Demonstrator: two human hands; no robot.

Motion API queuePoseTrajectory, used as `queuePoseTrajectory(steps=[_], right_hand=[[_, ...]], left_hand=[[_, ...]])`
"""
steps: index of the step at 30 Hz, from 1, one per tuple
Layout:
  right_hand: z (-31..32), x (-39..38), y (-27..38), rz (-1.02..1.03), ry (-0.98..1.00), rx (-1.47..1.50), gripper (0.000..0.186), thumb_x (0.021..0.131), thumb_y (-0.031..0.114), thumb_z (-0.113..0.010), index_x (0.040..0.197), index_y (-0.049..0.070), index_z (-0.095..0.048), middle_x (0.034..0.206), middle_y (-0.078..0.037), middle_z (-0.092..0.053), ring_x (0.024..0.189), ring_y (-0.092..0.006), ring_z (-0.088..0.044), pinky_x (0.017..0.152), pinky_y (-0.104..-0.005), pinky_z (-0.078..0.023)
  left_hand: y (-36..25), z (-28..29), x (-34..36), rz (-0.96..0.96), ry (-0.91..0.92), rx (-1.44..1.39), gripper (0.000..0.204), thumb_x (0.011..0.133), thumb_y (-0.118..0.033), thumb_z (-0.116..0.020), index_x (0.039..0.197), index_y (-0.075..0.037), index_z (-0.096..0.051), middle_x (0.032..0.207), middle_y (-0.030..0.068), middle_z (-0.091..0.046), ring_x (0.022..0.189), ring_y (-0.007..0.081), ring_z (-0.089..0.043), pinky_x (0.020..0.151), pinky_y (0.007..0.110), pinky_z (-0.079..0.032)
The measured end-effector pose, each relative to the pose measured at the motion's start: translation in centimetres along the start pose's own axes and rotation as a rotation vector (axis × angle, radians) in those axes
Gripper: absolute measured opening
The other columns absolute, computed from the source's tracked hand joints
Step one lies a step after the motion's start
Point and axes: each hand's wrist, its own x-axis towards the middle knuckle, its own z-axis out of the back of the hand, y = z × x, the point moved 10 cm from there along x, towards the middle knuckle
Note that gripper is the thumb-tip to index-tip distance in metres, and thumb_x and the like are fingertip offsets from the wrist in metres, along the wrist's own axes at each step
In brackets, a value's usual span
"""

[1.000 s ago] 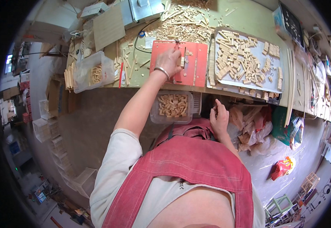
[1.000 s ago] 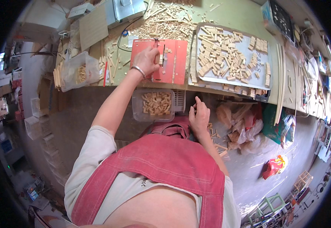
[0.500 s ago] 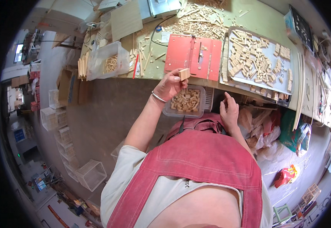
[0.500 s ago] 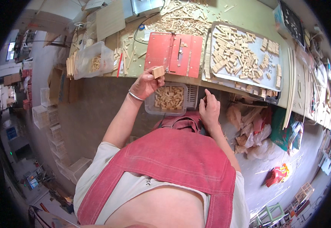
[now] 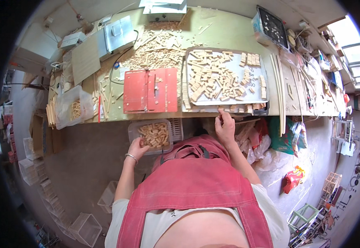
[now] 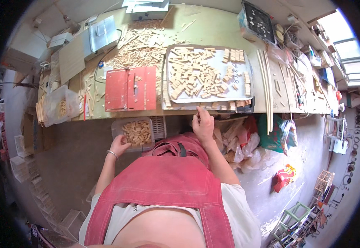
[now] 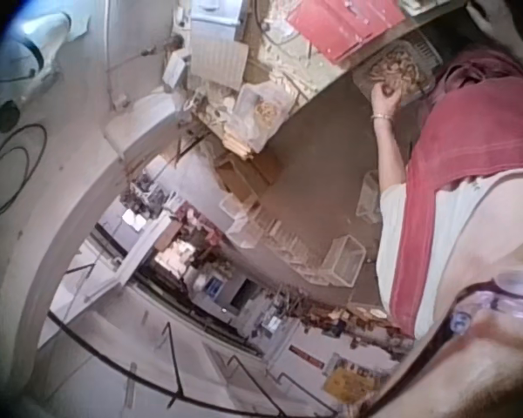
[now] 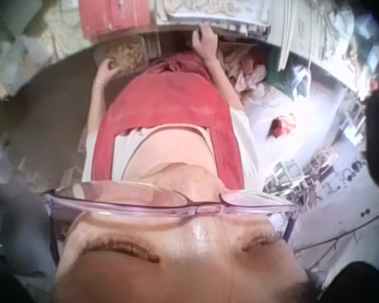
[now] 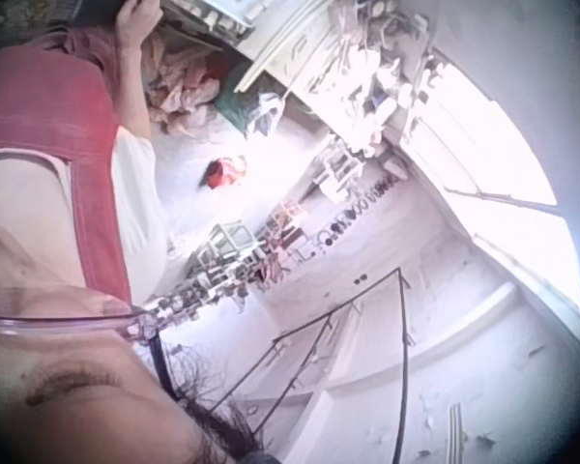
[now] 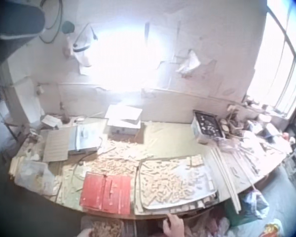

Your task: The person repeatedly picks small wooden blocks from a tray, places them on a red cutting jig, and uses a hand tool to cut them into smaller pieces. The cut pieces fall into a clear plastic bin below. The person continues this cycle throughout the clip.

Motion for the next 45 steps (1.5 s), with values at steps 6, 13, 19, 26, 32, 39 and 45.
queuePoseTrajectory(steps=[6, 13, 19, 26, 32, 39, 45], right_hand=[[5.5, 5.9, -6.4, -0.046, -0.063, -0.037, 0.023, 0.092, 0.006, -0.070, 0.115, 0.001, -0.073, 0.092, -0.013, -0.068, 0.075, -0.0282, -0.066, 0.073, -0.0418, -0.050], [6.7, 16.5, -13.3, 0.068, 0.109, -0.205, 0.018, 0.088, 0.010, -0.071, 0.105, 0.008, -0.074, 0.094, -0.009, -0.070, 0.090, -0.0285, -0.067, 0.083, -0.0441, -0.045], [3.7, 23.7, -14.4, 0.322, 0.250, -0.402, 0.021, 0.082, 0.009, -0.071, 0.103, 0.010, -0.073, 0.098, -0.008, -0.067, 0.100, -0.0294, -0.064, 0.089, -0.0447, -0.045], [-1.7, 26.0, -14.8, 0.514, 0.589, -0.549, 0.035, 0.081, 0.007, -0.069, 0.116, 0.012, -0.066, 0.103, -0.008, -0.064, 0.107, -0.0290, -0.062, 0.094, -0.0441, -0.046], [-3.8, 26.0, -15.4, 0.529, 0.679, -0.533, 0.037, 0.081, 0.009, -0.070, 0.117, 0.013, -0.064, 0.104, -0.009, -0.064, 0.106, -0.0300, -0.063, 0.092, -0.0449, -0.046], [-3.4, 27.2, -16.9, 0.434, 0.666, -0.555, 0.032, 0.078, 0.015, -0.072, 0.109, 0.011, -0.065, 0.103, -0.011, -0.065, 0.105, -0.0324, -0.064, 0.091, -0.0467, -0.047], [0.3, 25.5, -15.4, 0.004, 0.676, 0.222, 0.046, 0.080, 0.008, -0.076, 0.124, 0.006, -0.062, 0.103, -0.005, -0.064, 0.093, -0.0177, -0.063, 0.083, -0.0323, -0.052]], left_hand=[[2.5, -2.6, -2.5, 0.147, -0.204, 0.016, 0.037, 0.085, -0.017, -0.078, 0.117, -0.001, -0.068, 0.090, 0.0122, -0.067, 0.083, 0.0272, -0.068, 0.079, 0.040, -0.057], [1.6, -6.4, -7.2, 0.323, -0.323, -0.101, 0.034, 0.089, -0.012, -0.076, 0.121, -0.003, -0.069, 0.090, 0.0059, -0.069, 0.080, 0.0175, -0.067, 0.077, 0.034, -0.057], [-0.5, -10.0, -10.8, 0.458, -0.333, -0.093, 0.036, 0.092, -0.011, -0.075, 0.127, -0.003, -0.068, 0.091, 0.0035, -0.069, 0.081, 0.0136, -0.066, 0.077, 0.032, -0.056], [-3.2, -13.1, -14.4, 0.591, -0.365, -0.151, 0.038, 0.093, -0.011, -0.075, 0.129, -0.002, -0.067, 0.091, 0.0047, -0.070, 0.082, 0.0149, -0.066, 0.078, 0.033, -0.056], [0.1, -16.6, -16.7, 0.616, -0.422, -0.202, 0.040, 0.091, -0.014, -0.076, 0.127, -0.001, -0.067, 0.087, 0.0050, -0.070, 0.080, 0.0149, -0.066, 0.076, 0.033, -0.056], [-1.0, -16.9, -16.1, 0.665, -0.410, -0.225, 0.037, 0.091, -0.015, -0.075, 0.125, -0.002, -0.068, 0.087, 0.0042, -0.069, 0.078, 0.0135, -0.065, 0.075, 0.032, -0.056], [-2.5, -12.9, -13.4, 0.568, -0.449, -0.181, 0.033, 0.095, -0.015, -0.071, 0.125, -0.002, -0.069, 0.089, 0.0040, -0.070, 0.078, 0.0120, -0.064, 0.075, 0.030, -0.055]])
